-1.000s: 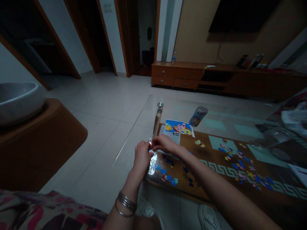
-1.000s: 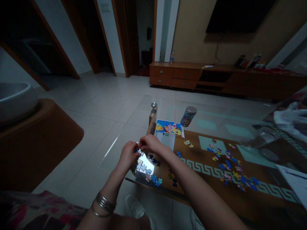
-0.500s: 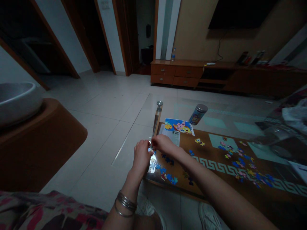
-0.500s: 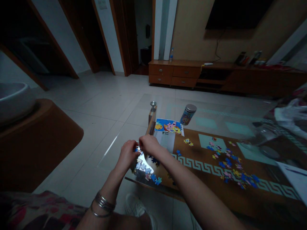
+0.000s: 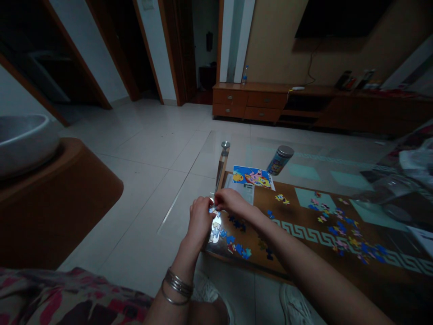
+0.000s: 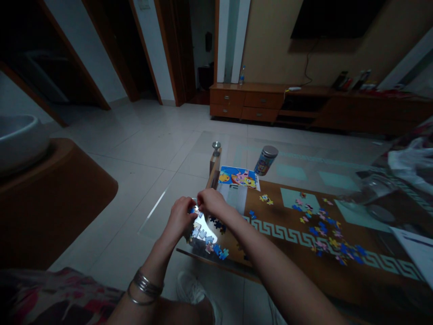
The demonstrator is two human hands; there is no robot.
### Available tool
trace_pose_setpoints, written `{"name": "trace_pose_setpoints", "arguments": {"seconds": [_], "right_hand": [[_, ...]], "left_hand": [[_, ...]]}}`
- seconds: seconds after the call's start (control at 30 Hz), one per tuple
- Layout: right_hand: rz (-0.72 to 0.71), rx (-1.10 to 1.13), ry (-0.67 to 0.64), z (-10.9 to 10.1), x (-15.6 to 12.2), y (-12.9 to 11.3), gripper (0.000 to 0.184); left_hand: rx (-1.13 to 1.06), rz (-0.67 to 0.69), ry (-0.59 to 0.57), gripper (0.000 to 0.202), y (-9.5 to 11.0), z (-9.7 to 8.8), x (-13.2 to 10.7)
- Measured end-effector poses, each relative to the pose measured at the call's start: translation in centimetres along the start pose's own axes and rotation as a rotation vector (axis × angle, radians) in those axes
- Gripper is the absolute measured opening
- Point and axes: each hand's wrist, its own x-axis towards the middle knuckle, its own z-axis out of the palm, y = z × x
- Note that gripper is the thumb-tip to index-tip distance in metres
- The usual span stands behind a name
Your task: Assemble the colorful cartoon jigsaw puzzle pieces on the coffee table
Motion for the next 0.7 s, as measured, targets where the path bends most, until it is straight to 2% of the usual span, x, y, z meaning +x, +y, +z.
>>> {"name": "trace_pose_setpoints", "arguments": {"seconds": [0.17,0.37,0.57,0.7], "right_hand": [[0.019,0.003,0.005,0.5,0.1,0.0,0.010],[0.057,0.014,0.082,1.3,-0.1,-0.2,0.008],[-0.061,0.106,0.048,1.3,-0.6,1.5,0.021],[-0.098,0.099,0.069,1.4,-1.0,1.8,0.022]], "left_hand": [[0.010,-0.016,-0.006,0.020,0.1,0.0,0.1],[0.018,-0.013,-0.030,0.018,0.2,-0.1,0.1],[0.014,0.002,-0.047,0.020,0.1,-0.2,-0.2],[0.013,0.001,-0.039,0.020,0.2,-0.1,-0.4]]}}
